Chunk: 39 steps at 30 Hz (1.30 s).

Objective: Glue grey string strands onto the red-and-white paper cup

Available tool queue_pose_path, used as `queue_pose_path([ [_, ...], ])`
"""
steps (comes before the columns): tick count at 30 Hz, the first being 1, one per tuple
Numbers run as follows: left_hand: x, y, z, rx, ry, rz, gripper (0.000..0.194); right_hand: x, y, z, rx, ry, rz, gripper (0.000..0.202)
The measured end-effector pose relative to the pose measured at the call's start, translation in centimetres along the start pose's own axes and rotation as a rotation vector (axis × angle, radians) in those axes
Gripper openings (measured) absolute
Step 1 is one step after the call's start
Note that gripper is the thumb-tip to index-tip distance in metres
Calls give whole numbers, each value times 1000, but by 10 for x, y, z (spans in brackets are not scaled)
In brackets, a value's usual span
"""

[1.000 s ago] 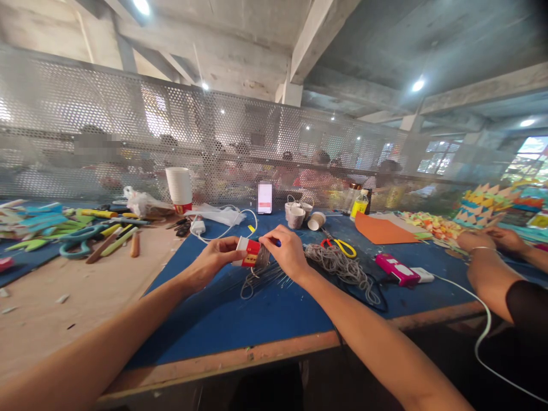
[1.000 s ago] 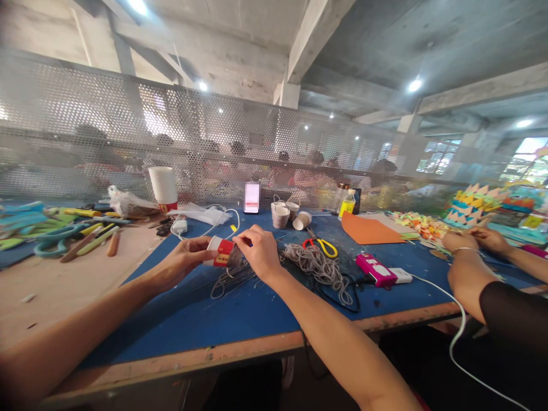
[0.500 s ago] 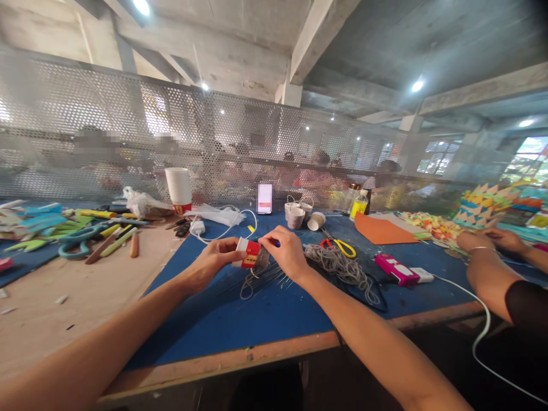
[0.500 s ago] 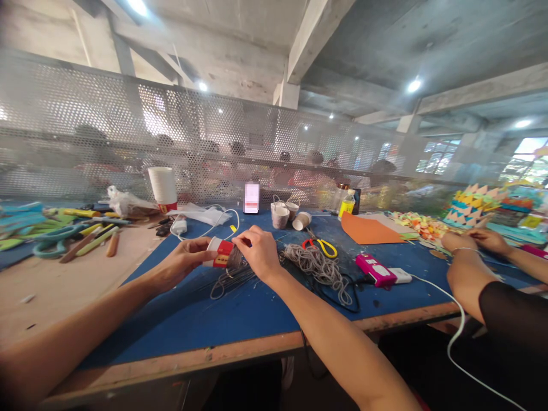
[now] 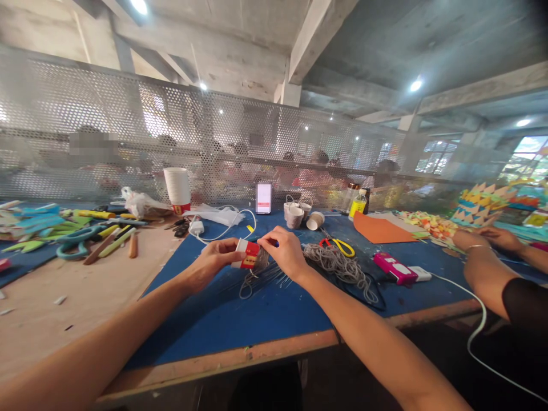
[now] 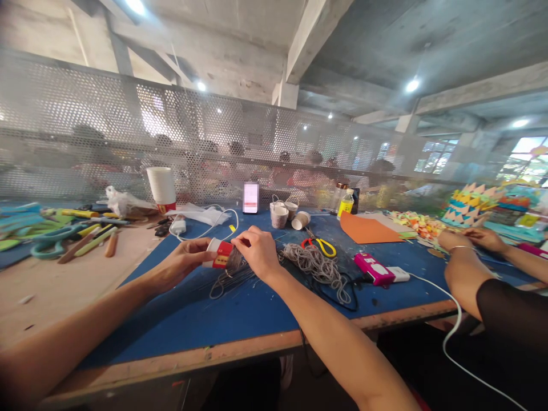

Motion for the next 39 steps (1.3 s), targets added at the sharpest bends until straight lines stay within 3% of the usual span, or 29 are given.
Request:
queue_pose_path([
  [39, 8, 3, 11, 31, -26, 52, 21, -13, 0, -13, -142, 114, 76, 12],
])
Point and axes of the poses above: each hand's wrist, its own y-axis towards the middle knuckle, its own x-axis out of the back of the hand, z = x × y, the point moved 8 cm from there along y, towards the middle knuckle, and after that the axes turned 13 degrees about -y, right-handed, at the moved point
